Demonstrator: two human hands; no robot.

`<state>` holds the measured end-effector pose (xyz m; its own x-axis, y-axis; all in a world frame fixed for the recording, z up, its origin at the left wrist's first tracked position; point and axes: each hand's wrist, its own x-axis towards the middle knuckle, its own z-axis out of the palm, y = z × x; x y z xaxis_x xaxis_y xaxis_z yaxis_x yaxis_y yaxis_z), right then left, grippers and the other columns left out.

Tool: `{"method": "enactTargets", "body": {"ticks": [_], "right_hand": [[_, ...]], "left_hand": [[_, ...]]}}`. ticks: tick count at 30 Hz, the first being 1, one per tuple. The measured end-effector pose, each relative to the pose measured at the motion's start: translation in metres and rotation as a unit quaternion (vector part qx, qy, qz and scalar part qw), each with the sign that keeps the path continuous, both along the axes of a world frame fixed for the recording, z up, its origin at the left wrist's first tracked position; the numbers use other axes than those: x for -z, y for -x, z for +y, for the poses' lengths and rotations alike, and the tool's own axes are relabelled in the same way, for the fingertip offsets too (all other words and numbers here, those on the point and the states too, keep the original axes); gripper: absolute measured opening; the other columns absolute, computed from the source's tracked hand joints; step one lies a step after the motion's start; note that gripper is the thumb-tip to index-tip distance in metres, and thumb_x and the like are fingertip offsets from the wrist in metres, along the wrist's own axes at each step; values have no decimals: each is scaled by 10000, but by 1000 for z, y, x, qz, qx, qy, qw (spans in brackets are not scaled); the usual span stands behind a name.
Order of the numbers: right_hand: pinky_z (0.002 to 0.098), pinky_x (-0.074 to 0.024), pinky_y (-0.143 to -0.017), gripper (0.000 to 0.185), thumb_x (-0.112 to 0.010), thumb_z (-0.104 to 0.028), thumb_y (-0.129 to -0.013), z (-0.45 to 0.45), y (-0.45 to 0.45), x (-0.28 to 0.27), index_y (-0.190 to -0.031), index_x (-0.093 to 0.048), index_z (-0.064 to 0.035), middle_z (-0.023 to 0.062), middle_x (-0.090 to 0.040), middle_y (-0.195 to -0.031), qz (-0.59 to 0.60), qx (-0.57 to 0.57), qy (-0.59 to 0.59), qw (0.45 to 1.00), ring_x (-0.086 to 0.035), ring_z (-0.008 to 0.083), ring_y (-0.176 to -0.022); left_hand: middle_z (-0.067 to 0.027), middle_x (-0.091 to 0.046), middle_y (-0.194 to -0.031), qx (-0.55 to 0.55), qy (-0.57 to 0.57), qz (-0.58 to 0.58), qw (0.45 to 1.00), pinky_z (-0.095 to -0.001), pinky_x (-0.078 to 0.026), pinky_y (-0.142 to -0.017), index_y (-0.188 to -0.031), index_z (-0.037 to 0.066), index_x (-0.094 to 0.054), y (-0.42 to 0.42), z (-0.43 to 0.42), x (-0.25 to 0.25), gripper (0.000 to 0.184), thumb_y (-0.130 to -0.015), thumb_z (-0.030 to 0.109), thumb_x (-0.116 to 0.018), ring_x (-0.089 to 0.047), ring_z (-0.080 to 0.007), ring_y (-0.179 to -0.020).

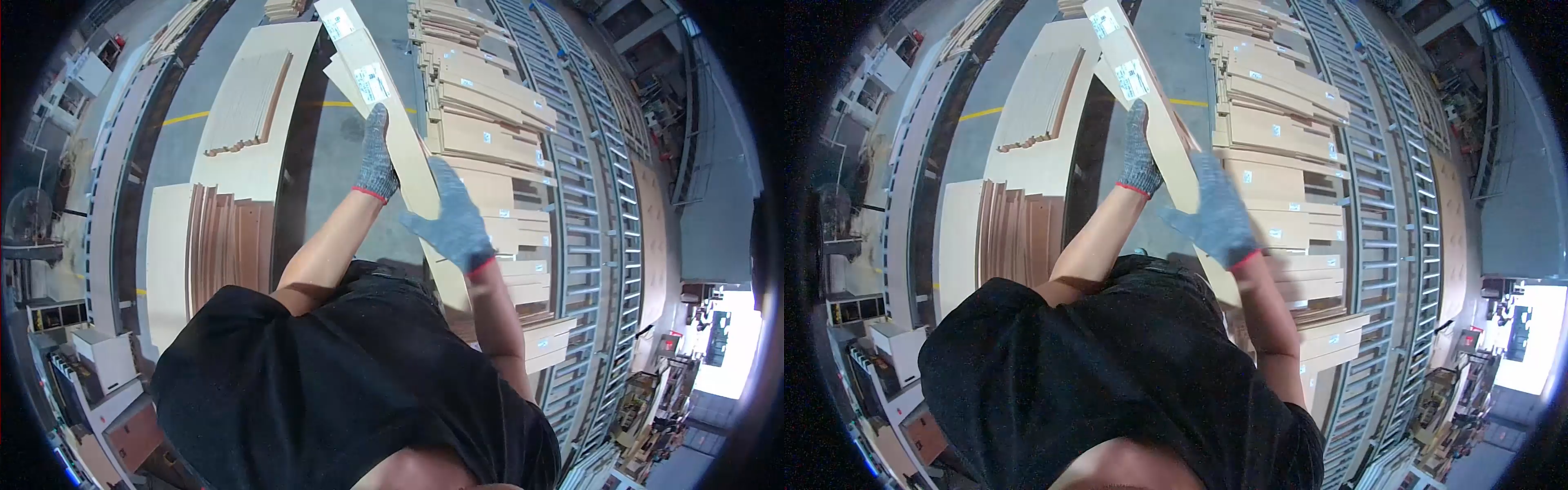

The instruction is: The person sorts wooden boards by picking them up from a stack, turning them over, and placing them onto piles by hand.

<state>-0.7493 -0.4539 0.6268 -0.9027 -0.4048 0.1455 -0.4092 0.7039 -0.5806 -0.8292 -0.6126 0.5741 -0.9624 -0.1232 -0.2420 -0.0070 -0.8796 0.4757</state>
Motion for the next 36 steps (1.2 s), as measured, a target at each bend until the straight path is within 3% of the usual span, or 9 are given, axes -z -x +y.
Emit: {"method": "enactTargets", "body": {"ticks": [4, 9, 13, 19, 24, 28, 32, 33, 36], "right_hand": [[485, -461, -1027, 852, -825, -276, -749, -49, 38, 15, -1421, -399, 30, 300, -557, -1305, 44, -18, -6, 999, -555, 463, -1202], [441, -479, -1015, 785, -780, -242, -775, -71, 61, 0, -1439, -423, -26, 245, -555, -1358, -61, -69, -12, 996, -561, 405, -1245], [423, -484, -1011, 753, -751, -215, -788, -78, 77, 1, -1452, -432, -59, 218, -569, -1360, -57, -64, -45, 995, -566, 398, -1249], [454, -489, -1014, 838, -794, -258, -759, -72, 114, 25, -1456, -404, -4, 309, -558, -1336, -65, -117, -68, 989, -571, 434, -1233], [470, -511, -973, 870, -799, -300, -754, -59, 151, 14, -1468, -389, -18, 302, -606, -1276, -92, -130, -13, 987, -606, 444, -1175], [475, -527, -947, 881, -801, -325, -729, -37, 205, 23, -1450, -403, -12, 297, -628, -1234, -98, -87, -38, 991, -634, 430, -1131], [474, -535, -928, 853, -793, -329, -719, -7, 252, 44, -1410, -431, 14, 302, -639, -1207, -36, -83, 26, 996, -653, 422, -1090], [474, -535, -927, 843, -794, -328, -716, 2, 260, 37, -1402, -441, 12, 301, -642, -1197, -48, -75, 27, 996, -655, 418, -1084], [473, -524, -949, 806, -792, -328, -717, 26, 286, 30, -1366, -474, 28, 298, -649, -1167, -87, -60, 33, 994, -652, 420, -1076]], "left_hand": [[-76, -631, -918, -17, -59, -9, 998, -352, -595, -722, -1201, 88, -566, 7, -15, 13, 548, -957, 578, -578, -666, -211, -808], [-82, -634, -1021, 17, -67, 19, 997, -370, -577, -839, -1236, 98, -571, 11, -37, 34, 646, -920, 661, -593, -658, -214, -935], [-81, -641, -978, -22, -83, 7, 996, -362, -587, -795, -1191, 106, -586, 22, -40, 35, 608, -928, 654, -588, -668, -209, -889], [-72, -641, -1007, -64, -80, 14, 995, -350, -588, -775, -1214, 112, -579, 38, -42, 49, 674, -925, 718, -528, -668, -205, -904], [-73, -639, -1070, -96, -24, 30, 995, -366, -587, -808, -1273, 118, -551, 85, -38, 68, 752, -922, 776, -452, -665, -214, -941], [-95, -618, -1166, -167, 56, -6, 984, -397, -561, -904, -1328, 118, -531, 142, -13, 55, 713, -956, 721, -449, -638, -244, -1043], [-50, -629, -1065, -110, 9, 2, 994, -349, -535, -902, -1299, 119, -547, 188, 9, 48, 549, -1028, 587, -453, -636, -200, -990], [-67, -626, -1131, -63, 26, 71, 995, -363, -539, -915, -1317, 108, -542, 208, 1, 80, 591, -1005, 607, -479, -639, -220, -1015], [-96, -632, -1243, -94, 73, 36, 992, -403, -536, -975, -1376, 112, -523, 222, 30, 56, 612, -997, 592, -502, -645, -267, -1099]]}}
